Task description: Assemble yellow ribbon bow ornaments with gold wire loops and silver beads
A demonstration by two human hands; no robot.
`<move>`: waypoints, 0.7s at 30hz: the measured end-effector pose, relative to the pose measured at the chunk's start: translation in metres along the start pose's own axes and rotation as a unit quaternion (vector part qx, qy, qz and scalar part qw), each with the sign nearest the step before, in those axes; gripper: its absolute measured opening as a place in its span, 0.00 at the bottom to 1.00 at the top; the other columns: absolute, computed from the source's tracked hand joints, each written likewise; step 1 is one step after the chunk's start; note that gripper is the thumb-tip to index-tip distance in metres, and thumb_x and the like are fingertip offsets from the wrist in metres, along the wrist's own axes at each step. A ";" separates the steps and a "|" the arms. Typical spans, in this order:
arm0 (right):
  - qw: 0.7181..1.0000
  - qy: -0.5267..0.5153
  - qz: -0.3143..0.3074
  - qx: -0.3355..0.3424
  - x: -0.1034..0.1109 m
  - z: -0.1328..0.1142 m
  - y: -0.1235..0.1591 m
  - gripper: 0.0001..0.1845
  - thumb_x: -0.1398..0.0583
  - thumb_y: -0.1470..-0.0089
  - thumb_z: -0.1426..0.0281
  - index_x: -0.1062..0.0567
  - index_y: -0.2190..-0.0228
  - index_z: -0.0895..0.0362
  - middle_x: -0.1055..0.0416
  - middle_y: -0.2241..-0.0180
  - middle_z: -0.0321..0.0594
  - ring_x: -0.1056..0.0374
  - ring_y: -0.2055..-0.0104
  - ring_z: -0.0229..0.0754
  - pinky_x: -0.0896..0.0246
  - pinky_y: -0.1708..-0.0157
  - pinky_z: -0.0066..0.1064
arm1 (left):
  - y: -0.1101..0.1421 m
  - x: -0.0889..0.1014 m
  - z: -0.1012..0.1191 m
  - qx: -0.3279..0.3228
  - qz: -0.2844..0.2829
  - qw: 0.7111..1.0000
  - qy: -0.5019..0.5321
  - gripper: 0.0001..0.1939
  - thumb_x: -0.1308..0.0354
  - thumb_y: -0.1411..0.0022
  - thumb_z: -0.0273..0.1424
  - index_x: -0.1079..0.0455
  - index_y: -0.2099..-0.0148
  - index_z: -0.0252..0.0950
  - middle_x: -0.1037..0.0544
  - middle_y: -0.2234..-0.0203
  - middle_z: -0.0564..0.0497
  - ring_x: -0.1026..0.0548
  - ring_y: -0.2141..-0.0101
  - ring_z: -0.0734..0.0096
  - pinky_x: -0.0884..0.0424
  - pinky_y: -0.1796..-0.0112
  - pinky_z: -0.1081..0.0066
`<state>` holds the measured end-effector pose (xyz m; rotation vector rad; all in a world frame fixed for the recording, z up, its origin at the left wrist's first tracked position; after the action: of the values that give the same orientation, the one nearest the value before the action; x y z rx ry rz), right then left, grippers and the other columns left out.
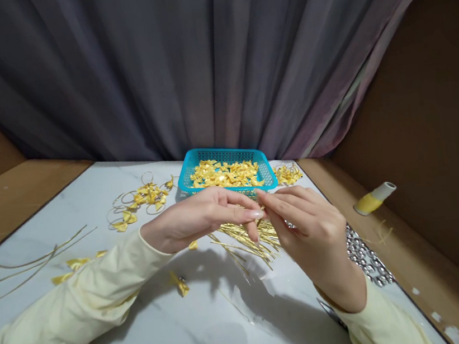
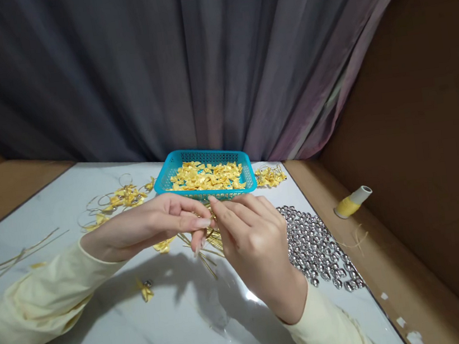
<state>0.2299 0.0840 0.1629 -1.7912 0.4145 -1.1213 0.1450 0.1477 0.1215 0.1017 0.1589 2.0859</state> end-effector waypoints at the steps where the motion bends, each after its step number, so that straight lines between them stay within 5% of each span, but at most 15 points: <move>1: 1.000 0.005 -0.002 0.003 0.000 0.000 0.000 0.09 0.42 0.48 0.77 0.24 0.64 0.59 0.24 0.73 0.37 0.31 0.69 0.39 0.38 0.69 0.32 | 0.000 0.000 0.000 0.001 0.002 1.000 -0.002 0.10 0.46 0.41 0.28 0.27 0.73 0.34 0.26 0.75 0.55 0.31 0.68 0.75 0.40 0.61 0.73; 21: 0.991 0.083 -0.053 0.093 -0.004 -0.016 0.000 0.12 0.44 0.47 0.80 0.26 0.60 0.67 0.25 0.72 0.44 0.32 0.65 0.43 0.40 0.65 0.33 | -0.003 0.003 -0.001 0.012 0.017 1.000 0.008 0.12 0.45 0.41 0.31 0.27 0.75 0.34 0.27 0.75 0.54 0.32 0.69 0.76 0.41 0.63 0.73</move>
<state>0.2146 0.0775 0.1628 -1.5770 0.3049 -1.3444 0.1462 0.1516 0.1205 0.1018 0.1931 2.1199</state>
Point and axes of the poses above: each hand's wrist, its own y-axis away from the middle knuckle, its own x-axis out of the back of the hand, z = x × y, the point moved 8 cm from there along -y, towards the middle knuckle
